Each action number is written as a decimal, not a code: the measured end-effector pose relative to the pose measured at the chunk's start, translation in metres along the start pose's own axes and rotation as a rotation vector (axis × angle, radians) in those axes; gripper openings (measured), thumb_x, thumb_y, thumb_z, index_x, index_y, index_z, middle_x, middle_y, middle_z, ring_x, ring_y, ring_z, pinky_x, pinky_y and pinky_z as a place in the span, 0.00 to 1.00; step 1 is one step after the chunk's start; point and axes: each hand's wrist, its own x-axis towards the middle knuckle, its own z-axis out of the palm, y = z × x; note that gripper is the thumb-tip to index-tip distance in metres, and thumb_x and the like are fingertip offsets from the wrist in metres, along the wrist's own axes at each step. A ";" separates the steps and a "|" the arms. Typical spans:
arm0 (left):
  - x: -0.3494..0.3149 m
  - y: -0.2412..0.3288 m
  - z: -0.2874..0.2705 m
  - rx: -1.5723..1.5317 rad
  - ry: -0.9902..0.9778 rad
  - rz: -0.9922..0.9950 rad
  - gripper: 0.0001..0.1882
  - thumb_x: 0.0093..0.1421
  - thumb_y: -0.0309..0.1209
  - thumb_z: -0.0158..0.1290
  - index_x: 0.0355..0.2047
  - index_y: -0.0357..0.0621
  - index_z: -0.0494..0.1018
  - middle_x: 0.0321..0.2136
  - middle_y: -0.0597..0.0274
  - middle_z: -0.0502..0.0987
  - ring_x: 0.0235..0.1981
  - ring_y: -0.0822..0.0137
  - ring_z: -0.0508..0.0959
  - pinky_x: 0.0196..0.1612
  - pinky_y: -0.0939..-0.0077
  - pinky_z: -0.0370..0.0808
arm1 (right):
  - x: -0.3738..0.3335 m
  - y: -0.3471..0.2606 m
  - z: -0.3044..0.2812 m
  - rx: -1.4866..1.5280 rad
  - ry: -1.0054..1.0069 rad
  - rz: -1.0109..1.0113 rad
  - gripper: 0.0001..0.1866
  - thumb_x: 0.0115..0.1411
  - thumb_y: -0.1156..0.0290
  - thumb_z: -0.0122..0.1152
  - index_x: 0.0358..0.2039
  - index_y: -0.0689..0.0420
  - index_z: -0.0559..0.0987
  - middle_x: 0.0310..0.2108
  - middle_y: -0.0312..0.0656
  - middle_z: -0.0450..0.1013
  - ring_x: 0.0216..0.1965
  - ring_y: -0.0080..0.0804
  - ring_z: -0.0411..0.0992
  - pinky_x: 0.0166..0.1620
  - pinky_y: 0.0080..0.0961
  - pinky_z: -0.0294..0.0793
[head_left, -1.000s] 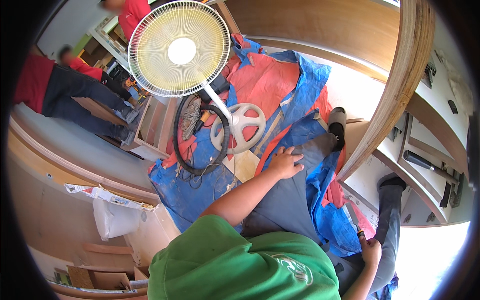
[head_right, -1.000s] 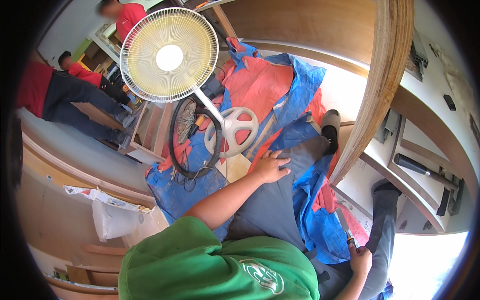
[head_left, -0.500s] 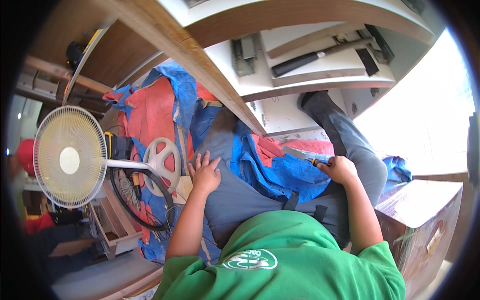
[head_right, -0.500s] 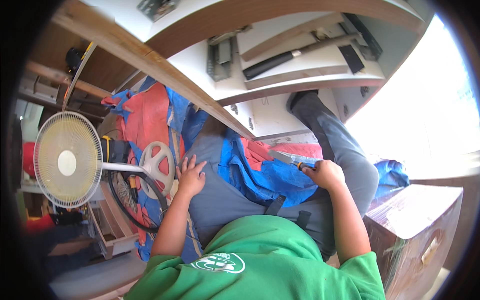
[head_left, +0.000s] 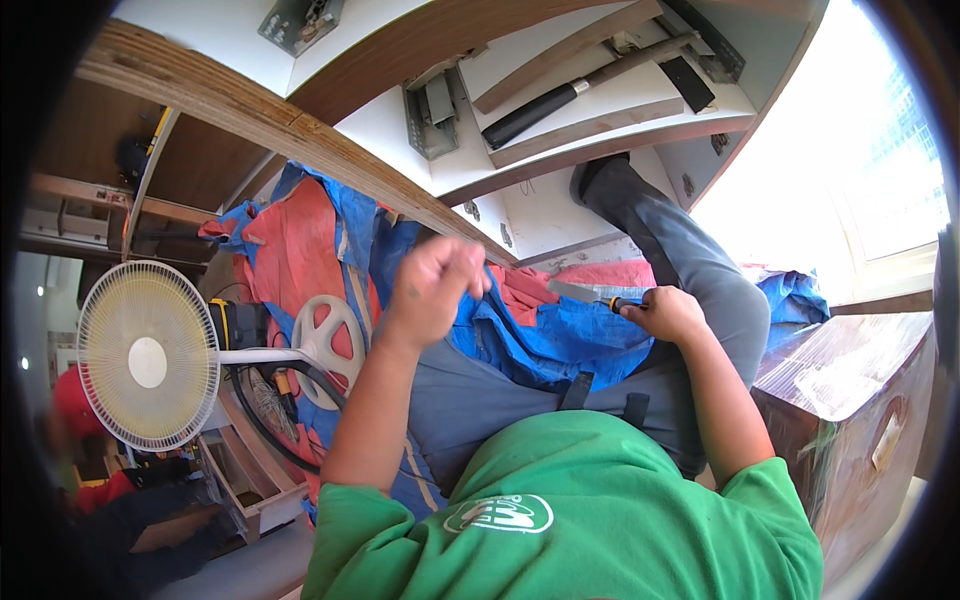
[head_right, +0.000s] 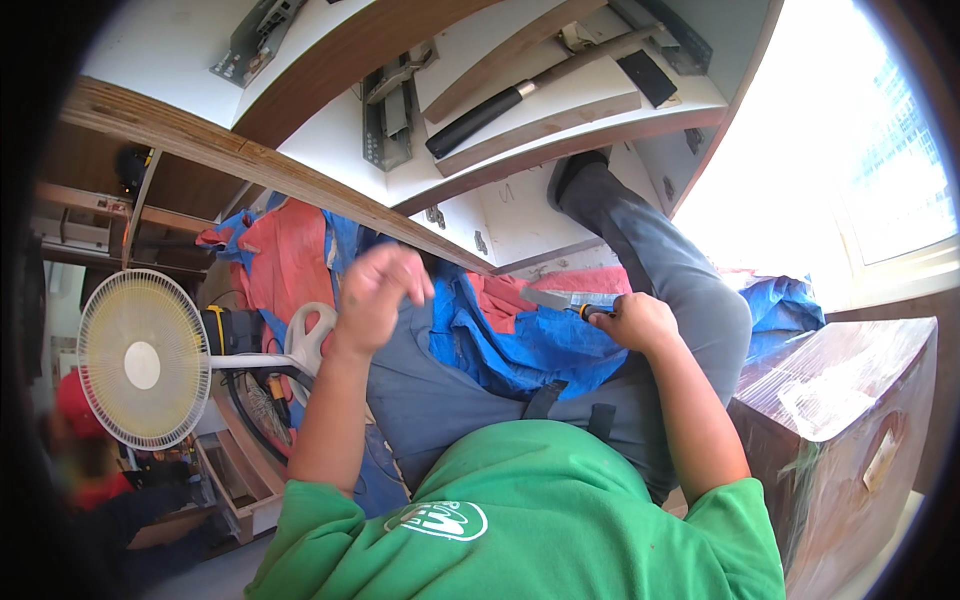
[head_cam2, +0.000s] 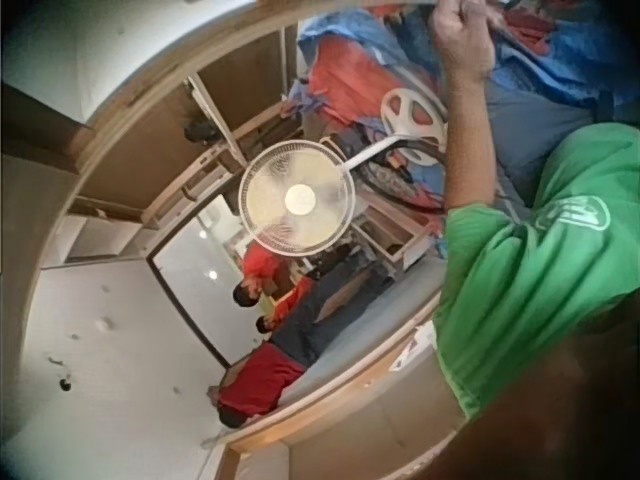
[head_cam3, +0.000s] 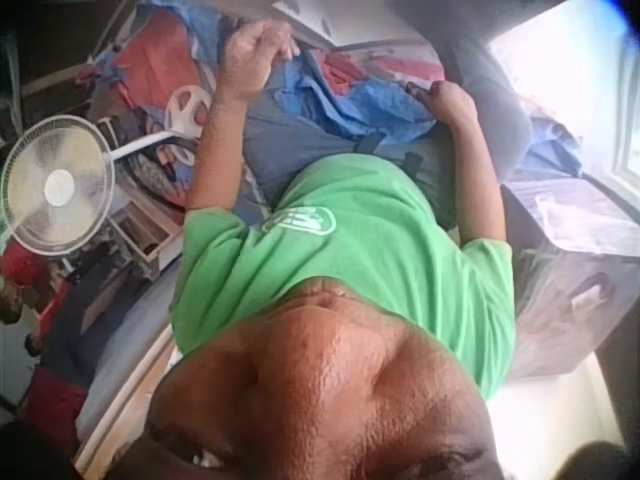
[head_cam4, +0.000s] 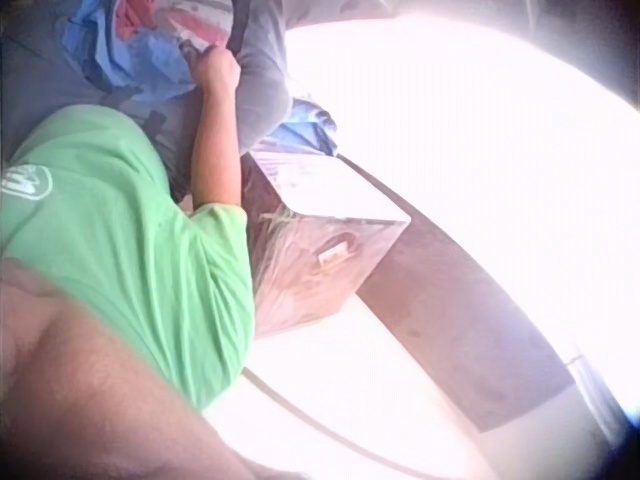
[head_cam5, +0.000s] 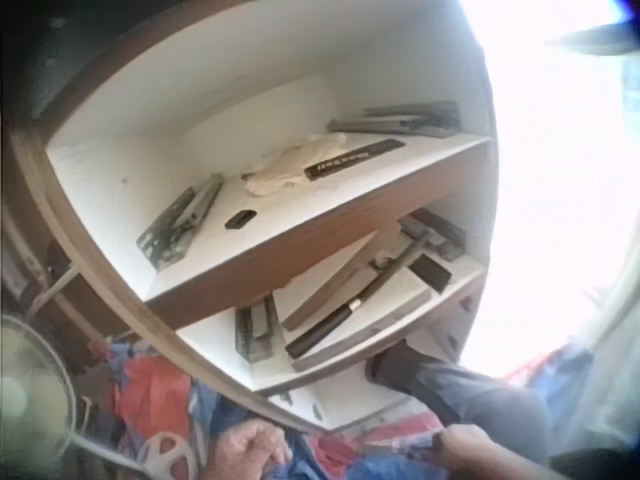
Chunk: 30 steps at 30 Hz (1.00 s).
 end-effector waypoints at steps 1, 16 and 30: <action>0.015 0.015 0.002 -0.149 -0.038 0.098 0.10 0.72 0.32 0.52 0.35 0.39 0.75 0.28 0.60 0.80 0.31 0.72 0.78 0.38 0.70 0.75 | 0.001 0.000 0.000 -0.002 -0.004 0.001 0.31 0.59 0.38 0.62 0.35 0.58 0.86 0.34 0.48 0.83 0.41 0.48 0.81 0.46 0.41 0.79; 0.135 0.103 0.089 -0.777 0.184 0.208 0.16 0.70 0.37 0.54 0.52 0.40 0.73 0.50 0.50 0.81 0.52 0.55 0.79 0.58 0.55 0.74 | 0.006 0.008 -0.001 0.030 -0.047 0.007 0.33 0.59 0.37 0.60 0.35 0.59 0.86 0.36 0.50 0.83 0.42 0.48 0.81 0.47 0.42 0.79; 0.144 0.101 0.098 -0.689 0.299 0.266 0.18 0.69 0.40 0.57 0.50 0.38 0.73 0.46 0.52 0.82 0.49 0.58 0.80 0.54 0.61 0.74 | 0.004 0.007 -0.003 0.040 -0.049 0.018 0.32 0.59 0.38 0.62 0.35 0.59 0.86 0.36 0.50 0.83 0.42 0.47 0.81 0.47 0.41 0.79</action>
